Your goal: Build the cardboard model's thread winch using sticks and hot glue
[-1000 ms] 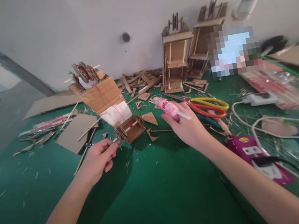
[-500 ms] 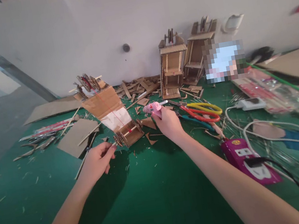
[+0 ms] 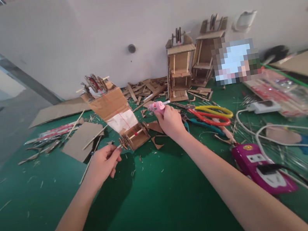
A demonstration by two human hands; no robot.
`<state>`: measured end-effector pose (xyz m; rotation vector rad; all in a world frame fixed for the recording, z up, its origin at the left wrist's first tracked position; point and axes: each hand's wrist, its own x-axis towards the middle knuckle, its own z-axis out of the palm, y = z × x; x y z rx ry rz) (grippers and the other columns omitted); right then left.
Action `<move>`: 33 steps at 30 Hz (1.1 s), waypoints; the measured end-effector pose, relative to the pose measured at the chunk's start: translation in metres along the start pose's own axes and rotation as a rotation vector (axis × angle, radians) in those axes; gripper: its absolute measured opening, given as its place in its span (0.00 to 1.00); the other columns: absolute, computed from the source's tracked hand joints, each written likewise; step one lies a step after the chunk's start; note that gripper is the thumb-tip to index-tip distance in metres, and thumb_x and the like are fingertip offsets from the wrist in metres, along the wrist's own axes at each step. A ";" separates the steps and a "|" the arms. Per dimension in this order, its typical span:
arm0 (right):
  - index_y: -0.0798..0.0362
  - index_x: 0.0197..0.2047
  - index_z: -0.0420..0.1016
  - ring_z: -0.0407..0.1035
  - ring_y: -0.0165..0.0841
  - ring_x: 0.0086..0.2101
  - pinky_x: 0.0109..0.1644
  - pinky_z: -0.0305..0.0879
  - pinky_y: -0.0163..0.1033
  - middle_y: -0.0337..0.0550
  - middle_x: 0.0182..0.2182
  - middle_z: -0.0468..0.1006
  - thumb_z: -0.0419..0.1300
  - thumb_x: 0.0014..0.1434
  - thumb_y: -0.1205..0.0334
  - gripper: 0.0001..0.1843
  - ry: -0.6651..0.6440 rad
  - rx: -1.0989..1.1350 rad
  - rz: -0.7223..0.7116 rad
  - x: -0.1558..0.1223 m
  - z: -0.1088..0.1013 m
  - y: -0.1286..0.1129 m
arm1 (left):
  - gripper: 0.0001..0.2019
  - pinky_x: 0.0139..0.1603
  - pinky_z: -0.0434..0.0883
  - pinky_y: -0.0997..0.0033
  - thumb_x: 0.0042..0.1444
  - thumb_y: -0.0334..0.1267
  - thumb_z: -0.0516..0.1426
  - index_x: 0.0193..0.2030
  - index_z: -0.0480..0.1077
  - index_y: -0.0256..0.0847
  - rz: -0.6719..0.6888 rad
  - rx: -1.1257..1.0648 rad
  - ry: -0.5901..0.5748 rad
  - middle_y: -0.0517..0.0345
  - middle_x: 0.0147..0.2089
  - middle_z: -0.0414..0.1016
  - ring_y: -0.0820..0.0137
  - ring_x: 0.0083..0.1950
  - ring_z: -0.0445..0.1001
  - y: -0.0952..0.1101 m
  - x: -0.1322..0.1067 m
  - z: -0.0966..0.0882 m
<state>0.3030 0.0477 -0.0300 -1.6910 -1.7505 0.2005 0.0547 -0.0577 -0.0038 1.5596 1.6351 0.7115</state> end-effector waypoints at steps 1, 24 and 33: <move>0.60 0.43 0.70 0.70 0.48 0.43 0.46 0.64 0.48 0.61 0.40 0.76 0.51 0.63 0.52 0.18 0.014 -0.016 0.017 -0.002 -0.003 -0.002 | 0.13 0.14 0.60 0.77 0.60 0.46 0.50 0.31 0.64 0.40 -0.006 0.004 -0.002 0.64 0.27 0.70 0.80 0.12 0.63 0.002 0.000 -0.001; 0.62 0.60 0.62 0.73 0.43 0.39 0.43 0.70 0.47 0.54 0.41 0.77 0.49 0.65 0.61 0.23 -0.186 -0.179 -0.561 -0.098 -0.018 -0.046 | 0.15 0.14 0.59 0.77 0.61 0.48 0.50 0.30 0.63 0.40 0.026 -0.008 -0.004 0.65 0.23 0.67 0.78 0.12 0.63 -0.001 -0.002 0.000; 0.55 0.50 0.72 0.72 0.39 0.41 0.38 0.70 0.41 0.50 0.43 0.76 0.49 0.65 0.63 0.15 -0.138 0.010 -0.438 -0.071 -0.040 -0.052 | 0.16 0.17 0.61 0.75 0.61 0.50 0.49 0.29 0.62 0.42 0.071 0.066 -0.003 0.67 0.19 0.66 0.76 0.12 0.65 -0.001 -0.002 -0.001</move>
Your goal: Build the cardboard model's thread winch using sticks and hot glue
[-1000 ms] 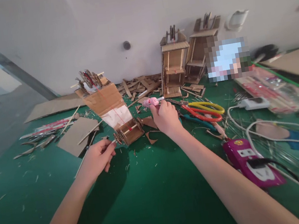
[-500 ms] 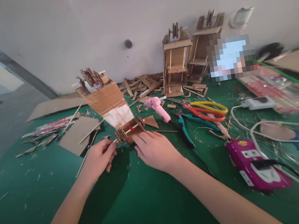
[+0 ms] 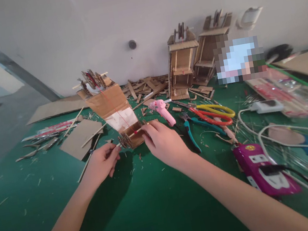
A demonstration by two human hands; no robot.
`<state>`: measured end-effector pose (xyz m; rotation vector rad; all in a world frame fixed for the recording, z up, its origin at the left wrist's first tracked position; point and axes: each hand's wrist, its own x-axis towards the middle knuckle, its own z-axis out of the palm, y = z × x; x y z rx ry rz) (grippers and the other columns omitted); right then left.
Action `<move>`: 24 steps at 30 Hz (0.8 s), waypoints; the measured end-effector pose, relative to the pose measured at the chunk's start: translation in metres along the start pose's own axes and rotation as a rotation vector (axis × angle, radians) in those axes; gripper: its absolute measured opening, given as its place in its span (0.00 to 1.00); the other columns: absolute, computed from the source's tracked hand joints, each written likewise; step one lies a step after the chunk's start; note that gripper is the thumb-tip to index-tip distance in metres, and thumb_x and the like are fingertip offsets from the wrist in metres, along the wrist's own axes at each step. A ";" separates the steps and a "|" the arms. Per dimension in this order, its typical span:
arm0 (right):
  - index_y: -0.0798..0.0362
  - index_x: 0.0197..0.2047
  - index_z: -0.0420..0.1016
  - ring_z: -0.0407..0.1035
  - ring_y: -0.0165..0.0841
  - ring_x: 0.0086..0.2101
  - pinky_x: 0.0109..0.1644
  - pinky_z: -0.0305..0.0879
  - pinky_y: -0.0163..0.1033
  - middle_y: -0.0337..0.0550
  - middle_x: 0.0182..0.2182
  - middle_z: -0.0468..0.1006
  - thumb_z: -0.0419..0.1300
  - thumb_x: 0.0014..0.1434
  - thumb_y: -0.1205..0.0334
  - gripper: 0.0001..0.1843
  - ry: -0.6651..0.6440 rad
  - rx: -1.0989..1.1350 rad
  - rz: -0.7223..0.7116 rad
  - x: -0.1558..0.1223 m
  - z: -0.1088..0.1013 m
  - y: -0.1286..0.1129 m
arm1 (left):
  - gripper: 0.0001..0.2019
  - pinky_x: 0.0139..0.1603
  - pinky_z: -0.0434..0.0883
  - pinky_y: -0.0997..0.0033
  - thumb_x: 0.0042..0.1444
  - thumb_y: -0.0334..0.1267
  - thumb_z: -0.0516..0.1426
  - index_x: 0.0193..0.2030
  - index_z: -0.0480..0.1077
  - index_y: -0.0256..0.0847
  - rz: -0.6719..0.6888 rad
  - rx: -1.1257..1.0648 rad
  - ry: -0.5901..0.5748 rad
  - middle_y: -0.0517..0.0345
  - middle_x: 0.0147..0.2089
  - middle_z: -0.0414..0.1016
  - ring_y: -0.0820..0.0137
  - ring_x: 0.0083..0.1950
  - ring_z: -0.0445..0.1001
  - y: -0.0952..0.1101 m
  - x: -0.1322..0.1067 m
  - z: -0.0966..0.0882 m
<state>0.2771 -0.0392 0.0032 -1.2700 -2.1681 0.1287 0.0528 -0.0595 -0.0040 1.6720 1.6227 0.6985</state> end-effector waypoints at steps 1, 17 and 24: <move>0.55 0.49 0.73 0.71 0.39 0.42 0.40 0.69 0.42 0.50 0.42 0.76 0.49 0.65 0.63 0.14 -0.004 -0.006 -0.026 0.006 -0.003 0.001 | 0.15 0.17 0.61 0.75 0.61 0.50 0.49 0.29 0.62 0.42 -0.001 -0.010 0.004 0.67 0.21 0.67 0.76 0.12 0.65 0.001 0.000 0.000; 0.53 0.34 0.78 0.65 0.27 0.24 0.28 0.56 0.34 0.38 0.26 0.77 0.54 0.61 0.63 0.11 -0.090 0.315 0.087 0.040 0.012 0.001 | 0.13 0.18 0.63 0.75 0.61 0.48 0.49 0.33 0.62 0.41 -0.008 -0.010 0.030 0.66 0.25 0.69 0.77 0.13 0.65 0.000 0.000 0.000; 0.53 0.35 0.77 0.64 0.26 0.23 0.28 0.58 0.33 0.37 0.25 0.77 0.54 0.60 0.63 0.10 -0.056 0.445 0.119 0.039 0.017 0.004 | 0.12 0.18 0.62 0.75 0.61 0.47 0.49 0.34 0.63 0.41 -0.005 0.002 0.023 0.64 0.26 0.70 0.77 0.13 0.65 -0.002 0.001 0.000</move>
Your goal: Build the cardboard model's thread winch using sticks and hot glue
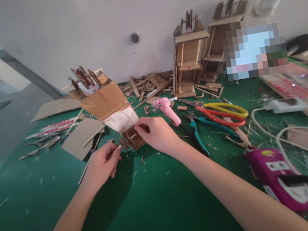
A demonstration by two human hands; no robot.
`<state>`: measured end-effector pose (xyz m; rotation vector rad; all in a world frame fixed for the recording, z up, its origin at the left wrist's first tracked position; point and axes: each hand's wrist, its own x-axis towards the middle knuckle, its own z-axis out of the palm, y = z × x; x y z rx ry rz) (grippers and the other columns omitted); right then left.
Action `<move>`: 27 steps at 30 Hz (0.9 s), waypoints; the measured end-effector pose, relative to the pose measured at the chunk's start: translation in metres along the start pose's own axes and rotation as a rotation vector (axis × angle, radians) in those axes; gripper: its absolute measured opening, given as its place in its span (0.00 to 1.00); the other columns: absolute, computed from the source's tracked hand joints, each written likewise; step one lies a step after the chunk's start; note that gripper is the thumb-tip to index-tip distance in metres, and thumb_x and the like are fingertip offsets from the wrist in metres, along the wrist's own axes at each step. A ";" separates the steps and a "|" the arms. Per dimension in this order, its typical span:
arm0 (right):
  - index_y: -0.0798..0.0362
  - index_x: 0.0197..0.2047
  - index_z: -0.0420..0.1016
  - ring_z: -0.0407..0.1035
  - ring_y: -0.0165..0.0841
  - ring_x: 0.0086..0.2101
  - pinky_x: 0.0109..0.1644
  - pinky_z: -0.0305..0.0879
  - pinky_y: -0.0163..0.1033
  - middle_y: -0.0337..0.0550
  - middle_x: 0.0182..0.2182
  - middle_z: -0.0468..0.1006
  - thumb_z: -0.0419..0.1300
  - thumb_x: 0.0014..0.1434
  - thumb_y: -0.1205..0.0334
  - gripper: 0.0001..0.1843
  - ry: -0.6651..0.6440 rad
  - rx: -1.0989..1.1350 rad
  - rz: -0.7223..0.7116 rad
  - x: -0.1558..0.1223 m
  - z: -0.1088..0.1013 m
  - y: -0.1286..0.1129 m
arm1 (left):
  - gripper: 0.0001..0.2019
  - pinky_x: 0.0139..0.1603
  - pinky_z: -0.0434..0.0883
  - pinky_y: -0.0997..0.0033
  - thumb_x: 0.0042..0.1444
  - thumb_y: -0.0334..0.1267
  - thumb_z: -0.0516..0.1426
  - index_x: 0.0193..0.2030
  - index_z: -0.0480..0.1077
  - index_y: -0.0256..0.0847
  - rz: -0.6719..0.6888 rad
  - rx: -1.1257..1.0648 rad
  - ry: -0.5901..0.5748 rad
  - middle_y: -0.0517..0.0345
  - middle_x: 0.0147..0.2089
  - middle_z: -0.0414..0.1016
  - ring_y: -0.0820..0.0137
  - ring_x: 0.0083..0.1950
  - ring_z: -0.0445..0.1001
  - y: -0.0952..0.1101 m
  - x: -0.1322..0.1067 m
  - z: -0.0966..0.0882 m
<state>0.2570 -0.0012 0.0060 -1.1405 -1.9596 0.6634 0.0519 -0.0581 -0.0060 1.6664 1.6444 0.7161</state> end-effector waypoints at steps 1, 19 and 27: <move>0.53 0.35 0.77 0.64 0.26 0.23 0.28 0.58 0.33 0.37 0.25 0.77 0.54 0.60 0.62 0.10 -0.001 0.009 0.006 0.000 0.000 0.000 | 0.12 0.17 0.62 0.75 0.61 0.47 0.49 0.34 0.63 0.41 0.000 0.003 0.000 0.64 0.26 0.70 0.77 0.13 0.65 0.000 0.000 0.000; 0.55 0.48 0.68 0.68 0.43 0.45 0.47 0.66 0.47 0.52 0.42 0.74 0.52 0.62 0.61 0.12 0.174 -0.339 -0.136 -0.014 -0.010 -0.012 | 0.16 0.28 0.59 0.74 0.62 0.46 0.48 0.26 0.64 0.41 0.164 0.204 0.082 0.61 0.23 0.70 0.72 0.24 0.68 0.003 0.003 0.014; 0.50 0.50 0.63 0.71 0.37 0.37 0.38 0.69 0.42 0.48 0.45 0.71 0.56 0.60 0.54 0.17 0.038 -0.225 0.073 -0.048 0.025 -0.021 | 0.05 0.29 0.61 0.72 0.56 0.33 0.52 0.33 0.69 0.41 0.275 0.356 0.016 0.55 0.30 0.76 0.67 0.32 0.75 0.024 -0.005 0.027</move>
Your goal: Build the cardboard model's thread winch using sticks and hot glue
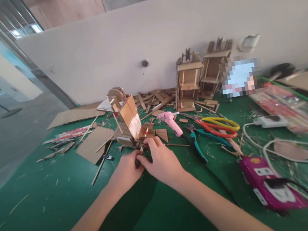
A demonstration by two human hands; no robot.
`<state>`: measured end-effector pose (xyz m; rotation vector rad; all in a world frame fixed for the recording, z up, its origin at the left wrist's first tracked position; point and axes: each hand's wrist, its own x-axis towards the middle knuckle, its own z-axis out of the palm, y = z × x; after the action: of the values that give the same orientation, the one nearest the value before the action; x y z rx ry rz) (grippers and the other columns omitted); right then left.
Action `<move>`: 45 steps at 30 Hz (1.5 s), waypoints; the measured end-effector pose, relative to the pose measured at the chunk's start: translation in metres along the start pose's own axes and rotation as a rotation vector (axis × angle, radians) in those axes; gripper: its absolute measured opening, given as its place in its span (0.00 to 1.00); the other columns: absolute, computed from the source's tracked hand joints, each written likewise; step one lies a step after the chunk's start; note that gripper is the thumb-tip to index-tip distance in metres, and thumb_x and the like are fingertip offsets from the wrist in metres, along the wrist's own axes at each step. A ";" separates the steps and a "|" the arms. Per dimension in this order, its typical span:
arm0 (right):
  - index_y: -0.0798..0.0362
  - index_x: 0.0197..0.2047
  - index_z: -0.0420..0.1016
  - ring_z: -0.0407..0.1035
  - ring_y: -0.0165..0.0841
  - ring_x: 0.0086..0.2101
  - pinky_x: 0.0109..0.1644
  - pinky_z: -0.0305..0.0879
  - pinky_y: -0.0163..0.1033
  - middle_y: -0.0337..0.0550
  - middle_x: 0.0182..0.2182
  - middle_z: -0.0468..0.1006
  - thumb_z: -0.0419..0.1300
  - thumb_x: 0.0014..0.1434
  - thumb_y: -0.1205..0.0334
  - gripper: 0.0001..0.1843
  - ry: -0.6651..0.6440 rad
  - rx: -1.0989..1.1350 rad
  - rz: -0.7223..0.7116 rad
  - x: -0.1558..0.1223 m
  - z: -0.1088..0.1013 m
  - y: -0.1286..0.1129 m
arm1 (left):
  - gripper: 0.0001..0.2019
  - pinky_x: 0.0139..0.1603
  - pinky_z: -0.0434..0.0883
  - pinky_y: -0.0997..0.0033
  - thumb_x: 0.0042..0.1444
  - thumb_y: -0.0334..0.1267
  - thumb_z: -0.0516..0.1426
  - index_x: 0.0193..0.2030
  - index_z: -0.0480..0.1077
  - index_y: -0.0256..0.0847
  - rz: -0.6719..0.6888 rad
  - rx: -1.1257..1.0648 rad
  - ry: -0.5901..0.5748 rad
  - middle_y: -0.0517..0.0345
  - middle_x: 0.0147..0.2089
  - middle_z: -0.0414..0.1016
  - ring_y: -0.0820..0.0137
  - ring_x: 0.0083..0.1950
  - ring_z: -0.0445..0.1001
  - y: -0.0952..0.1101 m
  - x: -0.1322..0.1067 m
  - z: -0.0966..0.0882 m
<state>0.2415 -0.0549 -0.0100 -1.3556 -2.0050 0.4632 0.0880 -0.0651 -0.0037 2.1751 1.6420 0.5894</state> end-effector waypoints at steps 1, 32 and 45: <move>0.50 0.50 0.64 0.71 0.37 0.37 0.37 0.69 0.41 0.48 0.45 0.71 0.56 0.61 0.55 0.15 0.028 -0.001 0.014 0.000 0.004 0.001 | 0.04 0.29 0.61 0.72 0.55 0.34 0.53 0.33 0.69 0.41 0.012 0.050 -0.004 0.56 0.30 0.76 0.66 0.31 0.75 -0.001 -0.002 -0.007; 0.51 0.47 0.68 0.72 0.36 0.36 0.44 0.69 0.42 0.46 0.41 0.74 0.49 0.63 0.66 0.10 0.161 0.093 -0.022 0.004 0.017 0.017 | 0.19 0.53 0.72 0.58 0.57 0.45 0.58 0.53 0.63 0.41 0.208 -0.232 0.425 0.44 0.64 0.61 0.58 0.61 0.67 -0.073 0.049 -0.013; 0.53 0.49 0.66 0.67 0.40 0.47 0.52 0.67 0.51 0.53 0.45 0.71 0.49 0.61 0.69 0.13 0.336 0.144 -0.053 0.013 0.010 0.033 | 0.24 0.56 0.70 0.56 0.58 0.46 0.55 0.59 0.59 0.43 0.188 -0.509 0.257 0.45 0.60 0.67 0.60 0.59 0.69 -0.075 0.046 -0.016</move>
<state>0.2539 -0.0293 -0.0334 -1.2000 -1.6951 0.3243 0.0292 -0.0008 -0.0234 1.9341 1.2210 1.2343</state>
